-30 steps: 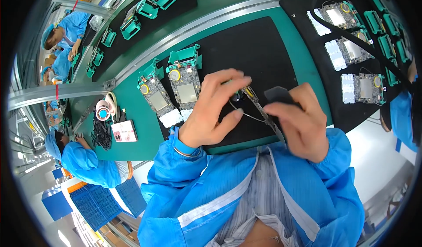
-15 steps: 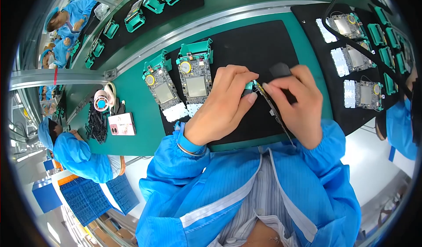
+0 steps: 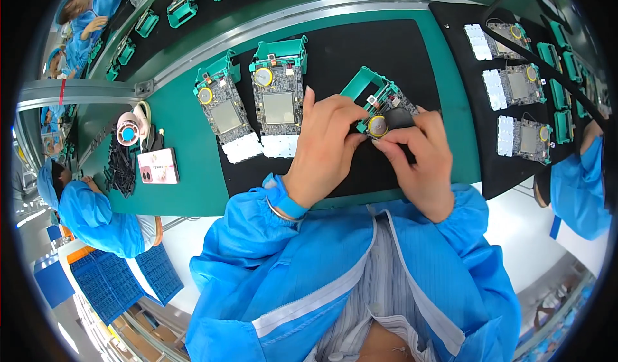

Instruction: The person assembles electronic components into plastic casings by hand, inserting a printed circuit board, a coin cell battery, and an adhesive strip into each casing, then pressing the components into place with a pressing block.

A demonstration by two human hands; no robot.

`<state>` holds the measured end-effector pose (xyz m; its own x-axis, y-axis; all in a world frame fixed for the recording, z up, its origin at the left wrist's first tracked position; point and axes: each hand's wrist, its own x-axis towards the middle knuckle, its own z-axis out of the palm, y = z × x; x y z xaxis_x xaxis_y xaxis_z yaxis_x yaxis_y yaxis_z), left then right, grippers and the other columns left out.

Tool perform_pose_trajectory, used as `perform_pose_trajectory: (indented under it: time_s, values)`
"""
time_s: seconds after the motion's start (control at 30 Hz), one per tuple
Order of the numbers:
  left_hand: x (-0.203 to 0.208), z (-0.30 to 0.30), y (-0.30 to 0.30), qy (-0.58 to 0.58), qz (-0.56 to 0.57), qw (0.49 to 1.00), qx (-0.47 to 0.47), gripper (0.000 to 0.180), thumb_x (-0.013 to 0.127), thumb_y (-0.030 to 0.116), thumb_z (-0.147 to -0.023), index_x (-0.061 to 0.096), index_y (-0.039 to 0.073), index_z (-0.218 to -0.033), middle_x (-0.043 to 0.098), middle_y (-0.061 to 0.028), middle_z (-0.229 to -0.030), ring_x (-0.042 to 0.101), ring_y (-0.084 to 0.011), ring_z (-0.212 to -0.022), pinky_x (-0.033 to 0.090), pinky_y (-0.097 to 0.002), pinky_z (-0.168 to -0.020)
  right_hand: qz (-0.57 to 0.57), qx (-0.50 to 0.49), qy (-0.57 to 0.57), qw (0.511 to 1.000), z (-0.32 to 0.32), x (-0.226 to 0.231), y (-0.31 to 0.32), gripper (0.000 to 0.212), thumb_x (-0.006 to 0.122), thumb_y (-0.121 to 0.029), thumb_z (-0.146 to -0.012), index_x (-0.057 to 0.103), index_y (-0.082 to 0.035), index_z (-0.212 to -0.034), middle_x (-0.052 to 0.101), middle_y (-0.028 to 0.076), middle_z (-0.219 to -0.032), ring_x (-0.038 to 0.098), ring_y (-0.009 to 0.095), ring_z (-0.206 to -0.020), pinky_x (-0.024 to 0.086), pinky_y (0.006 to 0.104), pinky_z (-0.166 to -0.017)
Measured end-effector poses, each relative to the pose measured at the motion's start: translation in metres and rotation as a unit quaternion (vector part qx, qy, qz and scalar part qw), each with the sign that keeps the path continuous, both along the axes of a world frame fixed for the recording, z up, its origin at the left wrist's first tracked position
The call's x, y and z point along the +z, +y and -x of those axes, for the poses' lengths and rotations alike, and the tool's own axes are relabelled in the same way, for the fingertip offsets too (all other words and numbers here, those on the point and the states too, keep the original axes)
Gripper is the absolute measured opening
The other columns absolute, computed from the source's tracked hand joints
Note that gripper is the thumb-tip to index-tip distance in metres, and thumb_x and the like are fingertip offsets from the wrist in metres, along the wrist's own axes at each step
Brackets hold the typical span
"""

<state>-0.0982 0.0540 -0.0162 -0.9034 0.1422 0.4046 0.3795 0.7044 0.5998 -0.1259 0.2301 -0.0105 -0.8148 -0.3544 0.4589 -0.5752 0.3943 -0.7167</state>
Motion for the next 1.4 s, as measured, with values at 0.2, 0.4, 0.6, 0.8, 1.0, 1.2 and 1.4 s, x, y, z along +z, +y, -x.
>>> perform_pose_trajectory:
  time_s: [0.2,0.4,0.6,0.8,1.0,1.2,1.4]
  values:
    - [0.01,-0.036,0.014,-0.141,-0.192,0.965,0.112,0.01,0.065,0.008,-0.087,0.063,-0.001,-0.093,0.059,-0.0056,-0.078,0.047,-0.0046,-0.053,0.035,-0.0186,-0.046,-0.002,-0.012,0.008,1.0,-0.004,-0.01,0.004,0.012,0.074,-0.008,-0.074,0.065,-0.006,-0.082,0.051,0.011,-0.083,0.051,0.03,-0.082,0.043,0.0483,-0.09]
    - [0.011,-0.018,0.015,-0.388,-0.422,0.817,0.066,0.027,0.057,0.02,-0.095,0.063,0.0,-0.079,0.05,0.0025,-0.056,0.04,-0.0017,-0.048,0.028,-0.0206,-0.043,-0.027,0.025,0.04,0.999,0.001,-0.009,0.007,0.012,0.073,-0.008,-0.074,0.066,-0.006,-0.083,0.052,0.01,-0.081,0.051,0.028,-0.081,0.044,0.0464,-0.087]
    - [0.011,-0.018,0.02,-0.376,-0.43,0.816,0.088,0.022,0.058,0.016,-0.093,0.063,-0.001,-0.079,0.052,0.0017,-0.057,0.042,-0.0018,-0.049,0.03,-0.0202,-0.043,0.022,-0.034,-0.002,0.999,-0.003,-0.01,0.002,0.012,0.074,-0.003,-0.072,0.065,-0.004,-0.081,0.052,0.01,-0.081,0.051,0.028,-0.08,0.045,0.0429,-0.083]
    - [0.006,-0.019,0.019,-0.353,-0.432,0.826,0.077,0.017,0.06,0.013,-0.092,0.066,-0.002,-0.086,0.058,-0.0005,-0.062,0.049,-0.0031,-0.052,0.036,-0.0197,-0.045,0.028,-0.039,-0.024,0.999,-0.004,-0.007,-0.001,0.013,0.074,-0.003,-0.072,0.064,-0.005,-0.079,0.052,0.009,-0.079,0.05,0.028,-0.078,0.044,0.0428,-0.077]
    - [0.008,-0.016,0.019,-0.362,-0.431,0.822,0.086,0.017,0.06,0.012,-0.09,0.067,-0.003,-0.084,0.06,-0.0011,-0.062,0.049,-0.0032,-0.052,0.036,-0.0196,-0.045,-0.057,-0.075,0.072,0.993,-0.006,-0.004,-0.003,0.011,0.075,-0.007,-0.072,0.065,-0.007,-0.077,0.051,0.008,-0.076,0.05,0.024,-0.077,0.039,0.0424,-0.081]
    - [0.002,-0.015,0.021,-0.341,-0.444,0.825,0.08,0.016,0.057,0.008,-0.091,0.068,-0.004,-0.087,0.06,-0.0039,-0.063,0.044,-0.0027,-0.046,0.031,-0.0172,-0.041,-0.043,-0.112,0.043,0.992,-0.014,-0.006,-0.004,0.017,0.073,-0.007,-0.076,0.065,-0.006,-0.091,0.056,0.008,-0.077,0.05,0.023,-0.073,0.035,0.0377,-0.075]
    - [0.002,-0.015,0.021,-0.344,-0.457,0.817,0.076,0.017,0.06,0.01,-0.089,0.067,-0.004,-0.083,0.061,-0.0022,-0.062,0.052,-0.004,-0.053,0.039,-0.0195,-0.047,0.028,-0.122,0.01,0.992,-0.029,-0.016,-0.012,0.026,0.069,0.001,-0.077,0.061,-0.001,-0.102,0.064,0.013,-0.083,0.055,0.027,-0.068,0.044,0.0348,-0.061]
